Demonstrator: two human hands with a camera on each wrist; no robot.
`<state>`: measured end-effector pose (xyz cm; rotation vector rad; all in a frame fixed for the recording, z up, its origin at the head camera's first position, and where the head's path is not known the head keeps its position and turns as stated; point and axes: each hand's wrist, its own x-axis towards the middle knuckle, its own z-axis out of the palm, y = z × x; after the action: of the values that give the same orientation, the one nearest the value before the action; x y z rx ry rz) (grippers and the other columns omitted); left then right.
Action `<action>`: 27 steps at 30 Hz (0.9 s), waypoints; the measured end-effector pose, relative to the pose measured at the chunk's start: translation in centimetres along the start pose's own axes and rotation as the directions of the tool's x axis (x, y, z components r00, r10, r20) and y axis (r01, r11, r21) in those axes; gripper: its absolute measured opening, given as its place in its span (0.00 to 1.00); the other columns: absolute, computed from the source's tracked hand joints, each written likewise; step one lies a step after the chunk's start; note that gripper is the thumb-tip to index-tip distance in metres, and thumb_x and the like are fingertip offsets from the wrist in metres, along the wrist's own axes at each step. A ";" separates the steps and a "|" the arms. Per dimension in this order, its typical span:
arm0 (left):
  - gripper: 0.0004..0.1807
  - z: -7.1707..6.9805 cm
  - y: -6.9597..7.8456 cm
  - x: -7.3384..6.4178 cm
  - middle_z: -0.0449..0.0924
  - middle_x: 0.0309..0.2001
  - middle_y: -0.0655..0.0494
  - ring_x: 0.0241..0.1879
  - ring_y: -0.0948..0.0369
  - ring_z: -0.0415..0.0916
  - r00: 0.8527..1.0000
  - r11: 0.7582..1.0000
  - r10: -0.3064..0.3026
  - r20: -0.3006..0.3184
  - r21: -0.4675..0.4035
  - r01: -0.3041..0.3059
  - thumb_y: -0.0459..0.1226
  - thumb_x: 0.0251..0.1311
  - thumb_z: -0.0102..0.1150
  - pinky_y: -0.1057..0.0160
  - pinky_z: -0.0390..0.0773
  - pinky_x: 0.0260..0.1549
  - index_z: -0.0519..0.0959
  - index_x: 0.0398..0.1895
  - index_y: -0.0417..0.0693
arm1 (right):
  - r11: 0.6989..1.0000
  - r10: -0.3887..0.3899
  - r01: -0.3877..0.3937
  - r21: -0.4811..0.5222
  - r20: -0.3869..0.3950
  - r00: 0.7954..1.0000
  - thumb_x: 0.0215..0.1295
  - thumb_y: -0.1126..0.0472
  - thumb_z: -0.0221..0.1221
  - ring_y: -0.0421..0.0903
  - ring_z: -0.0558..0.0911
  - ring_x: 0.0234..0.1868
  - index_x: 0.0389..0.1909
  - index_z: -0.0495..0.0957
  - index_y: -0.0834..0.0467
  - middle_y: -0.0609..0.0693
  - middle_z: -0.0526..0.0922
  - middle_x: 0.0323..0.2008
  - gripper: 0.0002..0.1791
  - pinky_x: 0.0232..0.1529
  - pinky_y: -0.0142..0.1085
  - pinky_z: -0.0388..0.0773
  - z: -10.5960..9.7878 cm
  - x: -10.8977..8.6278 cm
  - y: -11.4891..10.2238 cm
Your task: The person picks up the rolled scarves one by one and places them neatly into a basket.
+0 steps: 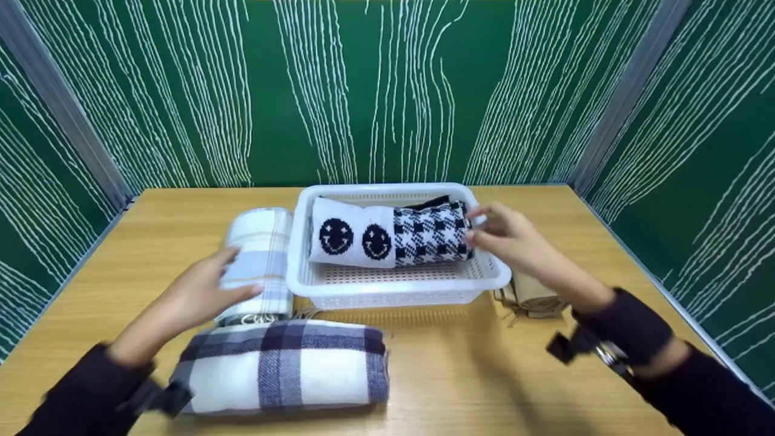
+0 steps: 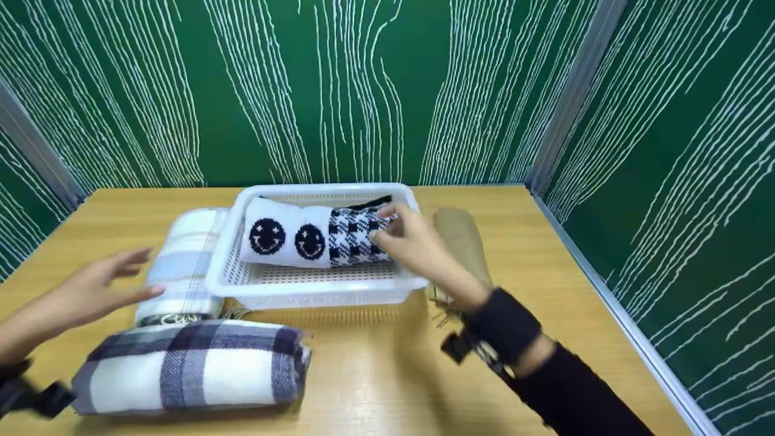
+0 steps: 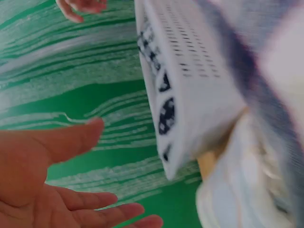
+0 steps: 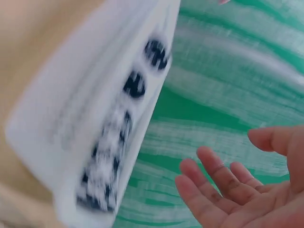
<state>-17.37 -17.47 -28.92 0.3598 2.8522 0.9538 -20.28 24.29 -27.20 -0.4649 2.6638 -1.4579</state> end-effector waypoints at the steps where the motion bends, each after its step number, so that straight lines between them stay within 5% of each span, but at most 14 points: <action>1: 0.48 0.0 -0.8 -0.7 0.57 0.64 0.24 0.60 0.31 0.59 0.999 0.999 -0.035 0.016 0.002 0.035 0.50 0.61 0.60 0.36 0.63 0.56 0.50 0.69 0.24 | 0.998 0.010 -0.011 0.060 0.017 1.000 0.68 0.70 0.51 0.51 0.81 0.45 0.55 0.65 0.72 0.64 0.80 0.43 0.17 0.49 0.36 0.77 0.4 -0.7 0.0; 5: 0.54 0.2 -4.0 -3.1 0.54 0.64 0.22 0.61 0.29 0.56 0.983 0.986 -0.166 0.081 0.013 0.166 0.60 0.61 0.53 0.34 0.64 0.54 0.46 0.68 0.21 | 0.965 0.027 -0.058 0.254 0.123 0.992 0.69 0.70 0.48 0.51 0.81 0.45 0.55 0.65 0.71 0.63 0.81 0.42 0.16 0.51 0.40 0.77 2.1 -3.2 0.6; 11: 0.55 1.7 -8.2 -5.6 0.48 0.64 0.17 0.59 0.26 0.56 0.914 0.923 -0.358 0.191 -0.078 0.378 0.65 0.66 0.35 0.41 0.78 0.38 0.42 0.67 0.18 | 0.873 0.096 -0.230 0.429 0.310 0.946 0.70 0.65 0.47 0.56 0.78 0.51 0.59 0.61 0.71 0.63 0.78 0.49 0.20 0.55 0.45 0.73 5.2 -5.6 2.9; 13: 0.53 2.6 -9.1 -6.0 0.48 0.64 0.17 0.57 0.27 0.59 0.893 0.884 -0.387 0.228 -0.183 0.430 0.64 0.67 0.32 0.45 0.80 0.32 0.43 0.67 0.19 | 0.836 0.120 -0.291 0.465 0.362 0.924 0.71 0.63 0.48 0.56 0.77 0.52 0.60 0.60 0.71 0.63 0.77 0.51 0.22 0.56 0.46 0.73 6.2 -6.1 3.8; 18: 0.49 4.3 -10.0 -5.8 0.47 0.62 0.18 0.57 0.30 0.58 0.861 0.755 -0.410 0.301 -0.418 0.505 0.62 0.69 0.27 0.39 0.79 0.35 0.42 0.69 0.23 | 0.735 0.182 -0.441 0.515 0.477 0.860 0.71 0.59 0.49 0.57 0.77 0.52 0.62 0.58 0.69 0.63 0.75 0.53 0.25 0.57 0.49 0.71 9.0 -7.1 5.3; 22: 0.49 5.0 -10.1 -5.7 0.58 0.54 0.25 0.49 0.39 0.66 0.841 0.681 -0.451 0.300 -0.494 0.541 0.64 0.68 0.27 0.43 0.80 0.35 0.44 0.69 0.26 | 0.671 0.213 -0.525 0.523 0.543 0.812 0.71 0.56 0.48 0.62 0.76 0.53 0.61 0.58 0.70 0.67 0.74 0.53 0.26 0.58 0.51 0.70 11.4 -7.5 5.9; 27: 0.48 5.6 -10.0 -5.7 0.63 0.51 0.30 0.47 0.44 0.67 0.838 0.686 -0.452 0.305 -0.482 0.545 0.64 0.68 0.24 0.49 0.77 0.37 0.47 0.69 0.26 | 0.564 0.219 -0.593 0.574 0.589 0.778 0.71 0.53 0.47 0.59 0.75 0.54 0.59 0.59 0.72 0.65 0.73 0.53 0.27 0.59 0.51 0.69 14.0 -7.5 6.2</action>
<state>-12.80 -23.49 -39.25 -0.3778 2.1733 1.4524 -11.69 18.26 -40.63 -0.0489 1.4546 -1.7896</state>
